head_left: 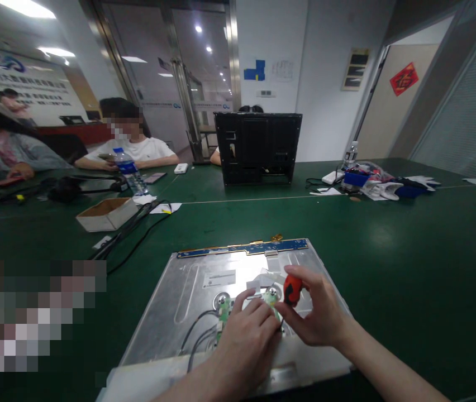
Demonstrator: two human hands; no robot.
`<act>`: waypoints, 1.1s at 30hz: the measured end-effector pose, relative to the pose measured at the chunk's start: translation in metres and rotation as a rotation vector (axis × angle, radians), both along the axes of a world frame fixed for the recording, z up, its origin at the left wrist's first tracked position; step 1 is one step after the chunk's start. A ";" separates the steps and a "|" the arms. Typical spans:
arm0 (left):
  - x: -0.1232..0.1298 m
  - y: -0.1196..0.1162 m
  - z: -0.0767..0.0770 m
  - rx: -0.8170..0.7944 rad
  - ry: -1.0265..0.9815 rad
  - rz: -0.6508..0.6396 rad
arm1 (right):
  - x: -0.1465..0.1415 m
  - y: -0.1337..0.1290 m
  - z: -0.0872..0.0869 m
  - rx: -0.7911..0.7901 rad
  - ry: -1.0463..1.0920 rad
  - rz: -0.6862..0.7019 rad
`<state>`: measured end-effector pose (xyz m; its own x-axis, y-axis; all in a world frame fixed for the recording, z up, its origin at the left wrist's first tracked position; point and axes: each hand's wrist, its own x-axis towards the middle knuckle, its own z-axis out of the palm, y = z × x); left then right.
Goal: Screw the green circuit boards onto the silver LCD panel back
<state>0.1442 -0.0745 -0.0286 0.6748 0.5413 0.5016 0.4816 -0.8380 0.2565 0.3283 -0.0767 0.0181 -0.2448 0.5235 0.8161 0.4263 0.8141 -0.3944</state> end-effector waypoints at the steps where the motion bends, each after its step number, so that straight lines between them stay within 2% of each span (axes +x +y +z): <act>1: 0.000 0.000 0.000 0.000 -0.005 0.002 | 0.001 -0.001 0.001 -0.006 -0.004 0.017; 10: 0.000 0.000 -0.002 -0.014 -0.040 -0.008 | 0.000 -0.001 0.003 -0.025 0.009 0.056; 23: -0.001 0.001 -0.001 -0.027 -0.033 -0.021 | -0.001 0.000 0.002 0.059 -0.028 -0.032; 33: 0.000 0.000 0.000 0.003 -0.047 -0.032 | -0.001 0.000 0.005 0.097 -0.021 0.014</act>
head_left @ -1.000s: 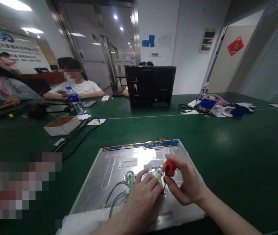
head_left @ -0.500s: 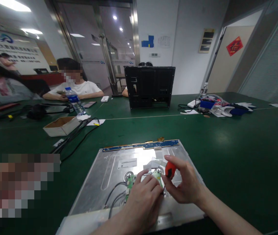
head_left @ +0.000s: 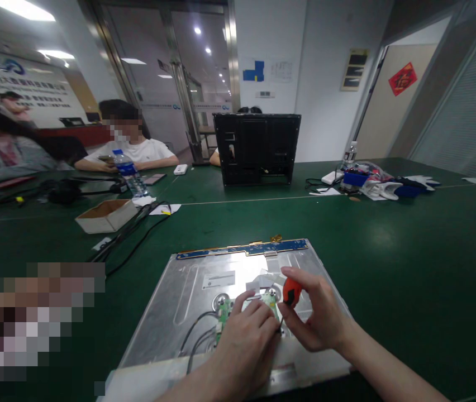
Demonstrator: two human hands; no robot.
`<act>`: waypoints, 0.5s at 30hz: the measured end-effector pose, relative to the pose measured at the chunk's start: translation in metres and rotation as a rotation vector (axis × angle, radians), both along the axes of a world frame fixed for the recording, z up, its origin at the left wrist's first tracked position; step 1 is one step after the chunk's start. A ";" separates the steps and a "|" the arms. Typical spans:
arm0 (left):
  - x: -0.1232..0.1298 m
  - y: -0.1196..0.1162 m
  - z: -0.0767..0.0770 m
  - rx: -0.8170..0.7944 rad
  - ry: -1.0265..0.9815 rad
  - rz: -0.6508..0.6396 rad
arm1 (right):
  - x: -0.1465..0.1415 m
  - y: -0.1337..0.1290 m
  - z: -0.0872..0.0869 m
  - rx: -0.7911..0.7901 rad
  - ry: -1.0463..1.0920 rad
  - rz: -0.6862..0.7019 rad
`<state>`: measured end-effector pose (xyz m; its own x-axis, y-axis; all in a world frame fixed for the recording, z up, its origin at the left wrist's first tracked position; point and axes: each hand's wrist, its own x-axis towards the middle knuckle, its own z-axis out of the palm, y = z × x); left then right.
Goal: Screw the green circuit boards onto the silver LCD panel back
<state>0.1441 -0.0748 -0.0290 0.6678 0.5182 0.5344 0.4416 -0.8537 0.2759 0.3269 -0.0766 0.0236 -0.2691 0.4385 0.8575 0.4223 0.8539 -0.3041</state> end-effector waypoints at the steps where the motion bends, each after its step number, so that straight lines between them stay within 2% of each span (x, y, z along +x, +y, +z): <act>1: 0.000 0.000 0.000 0.006 -0.001 0.003 | 0.000 0.000 0.001 -0.001 0.001 0.014; 6: 0.000 0.001 -0.001 0.015 -0.004 0.000 | 0.002 -0.001 0.003 -0.009 0.009 0.055; 15: 0.000 0.001 -0.001 0.024 -0.005 0.011 | 0.000 -0.001 -0.001 0.008 0.016 -0.015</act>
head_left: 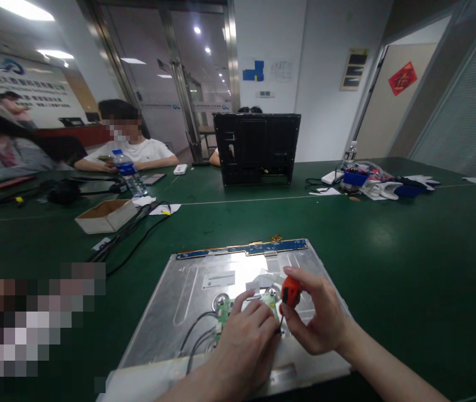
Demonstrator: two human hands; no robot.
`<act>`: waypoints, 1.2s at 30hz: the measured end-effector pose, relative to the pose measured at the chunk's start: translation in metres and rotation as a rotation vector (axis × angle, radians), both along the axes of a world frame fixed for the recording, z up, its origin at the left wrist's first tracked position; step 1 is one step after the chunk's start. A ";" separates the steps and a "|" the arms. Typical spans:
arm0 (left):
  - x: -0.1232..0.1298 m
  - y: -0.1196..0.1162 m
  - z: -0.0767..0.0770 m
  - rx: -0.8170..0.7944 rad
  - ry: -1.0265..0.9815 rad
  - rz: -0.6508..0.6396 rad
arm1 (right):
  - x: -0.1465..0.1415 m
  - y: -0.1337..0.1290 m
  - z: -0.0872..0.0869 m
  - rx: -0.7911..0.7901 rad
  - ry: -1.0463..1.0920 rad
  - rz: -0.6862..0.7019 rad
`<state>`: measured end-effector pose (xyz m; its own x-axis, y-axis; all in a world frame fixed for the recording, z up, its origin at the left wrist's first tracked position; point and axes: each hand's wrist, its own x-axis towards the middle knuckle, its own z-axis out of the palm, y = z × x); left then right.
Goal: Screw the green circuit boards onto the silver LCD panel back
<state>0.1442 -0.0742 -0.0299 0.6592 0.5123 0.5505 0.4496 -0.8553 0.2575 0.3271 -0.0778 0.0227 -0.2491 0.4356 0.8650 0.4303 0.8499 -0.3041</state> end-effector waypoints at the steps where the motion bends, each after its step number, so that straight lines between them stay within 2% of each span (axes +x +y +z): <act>1: 0.000 0.000 0.000 -0.002 0.003 0.004 | 0.000 0.000 0.000 0.005 -0.004 -0.017; 8: -0.001 0.001 -0.001 -0.034 0.026 0.007 | 0.000 0.001 -0.001 0.042 -0.037 -0.057; 19: 0.000 0.002 0.000 -0.009 0.006 0.002 | 0.002 0.000 0.001 0.013 -0.019 0.014; 25: 0.000 -0.001 0.001 -0.023 0.010 0.007 | 0.001 0.000 -0.001 -0.003 -0.010 -0.014; 30: -0.001 -0.002 0.001 -0.048 0.040 0.005 | -0.001 0.000 -0.002 0.043 -0.013 -0.066; 36: -0.001 -0.001 0.000 -0.058 0.044 0.012 | 0.000 0.001 -0.003 0.040 -0.025 -0.053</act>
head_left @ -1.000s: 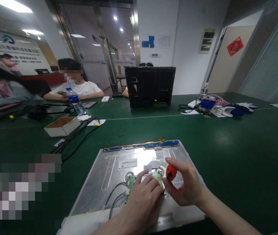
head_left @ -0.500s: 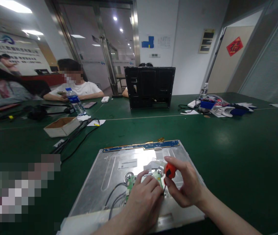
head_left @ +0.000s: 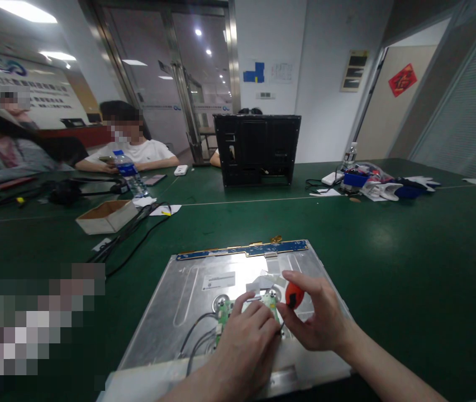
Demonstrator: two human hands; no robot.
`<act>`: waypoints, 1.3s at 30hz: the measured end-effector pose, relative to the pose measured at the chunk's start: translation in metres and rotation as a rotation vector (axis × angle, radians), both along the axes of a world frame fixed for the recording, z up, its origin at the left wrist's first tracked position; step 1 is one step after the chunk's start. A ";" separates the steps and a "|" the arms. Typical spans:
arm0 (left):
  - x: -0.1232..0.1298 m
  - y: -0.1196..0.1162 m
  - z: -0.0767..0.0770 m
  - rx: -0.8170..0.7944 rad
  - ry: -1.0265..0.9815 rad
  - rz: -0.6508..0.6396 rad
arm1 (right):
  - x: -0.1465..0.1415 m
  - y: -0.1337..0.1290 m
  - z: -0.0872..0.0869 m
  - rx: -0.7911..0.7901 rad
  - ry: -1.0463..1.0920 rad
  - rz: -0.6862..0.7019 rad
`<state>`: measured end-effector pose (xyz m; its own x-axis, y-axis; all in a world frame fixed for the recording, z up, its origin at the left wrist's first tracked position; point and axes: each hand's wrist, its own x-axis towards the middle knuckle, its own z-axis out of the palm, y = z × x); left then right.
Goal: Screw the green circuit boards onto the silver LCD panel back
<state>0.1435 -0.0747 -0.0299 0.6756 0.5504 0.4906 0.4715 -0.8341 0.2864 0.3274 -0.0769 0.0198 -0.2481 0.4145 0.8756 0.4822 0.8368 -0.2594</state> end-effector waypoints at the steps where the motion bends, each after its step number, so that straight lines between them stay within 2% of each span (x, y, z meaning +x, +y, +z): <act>1: 0.000 0.000 0.000 -0.001 -0.002 -0.001 | 0.000 0.000 0.000 -0.007 0.002 0.000; 9: 0.000 0.000 0.001 0.014 -0.017 -0.005 | 0.002 0.000 0.006 -0.045 0.019 0.099; 21: -0.001 0.000 -0.003 -0.002 0.016 0.002 | 0.000 -0.001 0.000 -0.003 0.014 -0.043; 30: 0.000 0.000 0.002 0.034 -0.007 -0.002 | 0.004 -0.001 0.006 -0.060 -0.001 0.080; 39: -0.001 0.000 0.000 0.032 -0.003 -0.009 | -0.001 0.000 0.002 -0.036 0.043 0.037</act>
<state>0.1427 -0.0743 -0.0302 0.6792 0.5279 0.5099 0.4628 -0.8473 0.2607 0.3264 -0.0766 0.0220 -0.2266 0.4373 0.8703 0.4389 0.8435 -0.3095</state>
